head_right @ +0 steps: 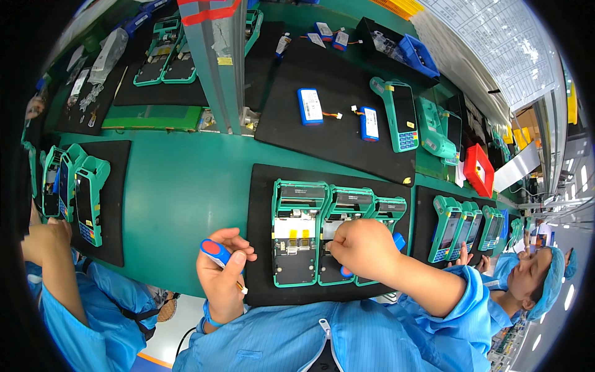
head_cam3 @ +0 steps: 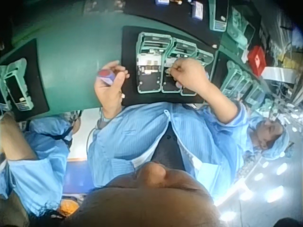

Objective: The person assembles handheld electronic devices by hand, inserting batteries and screen panels into plastic casings at an assembly line station.

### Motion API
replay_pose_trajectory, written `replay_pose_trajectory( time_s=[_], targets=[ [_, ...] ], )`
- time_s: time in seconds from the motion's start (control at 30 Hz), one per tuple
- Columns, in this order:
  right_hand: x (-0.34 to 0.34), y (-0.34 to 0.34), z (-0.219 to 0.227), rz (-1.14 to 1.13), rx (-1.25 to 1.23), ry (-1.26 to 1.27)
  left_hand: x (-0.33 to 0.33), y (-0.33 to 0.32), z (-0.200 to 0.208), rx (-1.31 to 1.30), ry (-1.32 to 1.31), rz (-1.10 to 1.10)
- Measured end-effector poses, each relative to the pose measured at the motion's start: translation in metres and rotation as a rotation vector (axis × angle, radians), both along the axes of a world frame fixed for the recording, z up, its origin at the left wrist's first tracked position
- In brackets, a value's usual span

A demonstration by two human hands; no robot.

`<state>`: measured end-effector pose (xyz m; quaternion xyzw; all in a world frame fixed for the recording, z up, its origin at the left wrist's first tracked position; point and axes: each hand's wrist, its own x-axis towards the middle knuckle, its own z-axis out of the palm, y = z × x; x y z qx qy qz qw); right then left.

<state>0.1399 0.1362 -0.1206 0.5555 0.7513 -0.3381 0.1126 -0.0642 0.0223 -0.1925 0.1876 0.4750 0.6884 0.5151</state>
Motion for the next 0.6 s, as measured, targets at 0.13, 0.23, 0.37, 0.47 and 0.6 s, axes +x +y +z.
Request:
replay_pose_trajectory(
  time_s=[0.13, 0.23, 0.37, 0.47, 0.6],
  targets=[
    [-0.004, 0.002, -0.004, 0.019, -0.025, -0.065, -0.001, -0.001, 0.0, 0.004, -0.007, -0.037],
    [-0.012, 0.006, 0.002, 0.096, -0.059, -0.155, -0.002, -0.002, 0.0, 0.014, 0.003, -0.037],
    [-0.015, -0.003, -0.005, 0.362, 0.244, -0.226, -0.003, -0.003, -0.003, 0.026, -0.004, -0.048],
    [-0.023, -0.003, -0.002, 0.376, 0.194, -0.367, -0.004, -0.005, -0.004, 0.027, -0.075, -0.038],
    [-0.024, 0.013, 0.004, 0.247, -0.008, -0.292, -0.004, -0.006, -0.003, 0.039, -0.083, -0.045]
  ],
)
